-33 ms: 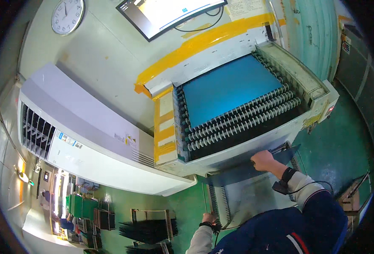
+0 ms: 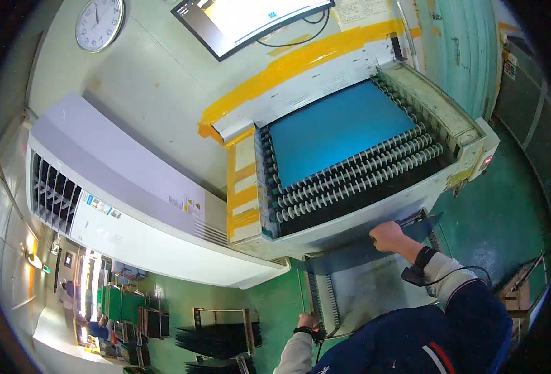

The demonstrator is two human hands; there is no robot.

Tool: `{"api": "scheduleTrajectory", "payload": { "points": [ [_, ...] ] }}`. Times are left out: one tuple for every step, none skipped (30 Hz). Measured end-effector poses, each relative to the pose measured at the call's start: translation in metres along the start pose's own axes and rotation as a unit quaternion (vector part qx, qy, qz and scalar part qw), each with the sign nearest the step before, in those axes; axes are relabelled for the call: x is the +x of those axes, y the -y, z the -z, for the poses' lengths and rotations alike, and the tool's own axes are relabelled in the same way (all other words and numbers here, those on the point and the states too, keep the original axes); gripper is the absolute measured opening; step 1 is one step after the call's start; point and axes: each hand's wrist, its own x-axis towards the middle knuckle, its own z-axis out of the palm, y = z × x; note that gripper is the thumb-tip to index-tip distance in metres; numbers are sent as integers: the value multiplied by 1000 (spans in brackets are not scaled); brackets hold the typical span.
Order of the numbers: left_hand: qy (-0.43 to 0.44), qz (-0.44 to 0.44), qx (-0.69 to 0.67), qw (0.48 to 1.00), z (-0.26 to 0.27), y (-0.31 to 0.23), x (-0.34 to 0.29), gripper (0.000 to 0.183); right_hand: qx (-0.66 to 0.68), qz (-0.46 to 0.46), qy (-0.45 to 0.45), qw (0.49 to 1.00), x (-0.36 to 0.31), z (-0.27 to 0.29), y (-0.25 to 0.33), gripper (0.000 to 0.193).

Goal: Picking up thin blue sheets and feeding them into a vertical roller machine for processing.

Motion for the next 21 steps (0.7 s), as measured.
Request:
{"api": "scheduleTrajectory", "payload": {
  "points": [
    [14, 6, -9, 1000, 1, -1, -4, 58, 4, 1, -7, 1000, 0, 0, 0, 22],
    [10, 6, -10, 1000, 3, -2, -6, 59, 6, 2, -9, 1000, 0, 0, 0, 22],
    [6, 6, -10, 1000, 4, -2, -7, 61, 7, 1, -7, 1000, 0, -1, 0, 21],
    [15, 11, -11, 1000, 4, -1, -6, 62, 2, 3, -12, 1000, 1, -1, 0, 21],
    [49, 7, -10, 999, 6, -1, -3, 64, -4, 4, -13, 1000, 1, -1, 0, 21],
    [97, 8, -10, 995, 10, -1, 3, 66, -10, 5, -13, 1000, 1, -2, 0, 21],
    [126, -3, 8, 992, 10, 1, 7, 68, -9, 3, -11, 1000, 1, -2, 0, 21],
    [104, 7, -17, 994, 7, 4, 11, 70, -8, 1, -9, 1000, 1, -2, 0, 21],
    [64, 4, -26, 998, 3, 7, 14, 71, -10, -2, -3, 1000, 2, -2, 0, 21],
    [25, 2, -34, 999, -1, 10, 17, 73, -7, -3, -5, 1000, 2, -2, 0, 21],
    [44, 9, -43, 998, -2, 13, 21, 74, -7, -5, -3, 1000, 2, -2, 1, 22],
    [64, 16, -52, 996, -3, 15, 25, 75, -7, -10, 6, 1000, 2, -2, 1, 22],
    [83, 19, -58, 995, -3, 16, 28, 76, -2, -2, -6, 1000, 3, -3, 0, 22],
    [66, -10, -17, 998, -3, 18, 31, 76, 3, 4, -13, 1000, 4, -3, 0, 22],
    [58, -28, 18, 998, -4, 18, 33, 75, 11, 2, -20, 1000, 2, -5, -1, 22],
    [40, -46, 79, 995, -3, 17, 35, 74, 6, 6, -17, 1000, 4, -6, -1, 22],
    [46, -38, 39, 997, -3, 17, 36, 72, 1, -10, 3, 1000, 5, -8, -2, 22],
    [41, -35, 31, 998, -3, 17, 37, 71, -2, 9, -21, 1000, 4, -10, -4, 22],
    [29, -58, 55, 996, -3, 16, 37, 70, -9, 14, -19, 1000, 5, -12, -6, 22],
    [34, -20, 7, 999, -4, 17, 37, 69, 17, 9, -33, 999, 6, -14, -7, 21],
    [30, -5, -10, 999, -4, 17, 37, 67, 12, 9, -23, 1000, 8, -14, -8, 21]
  ]
}}
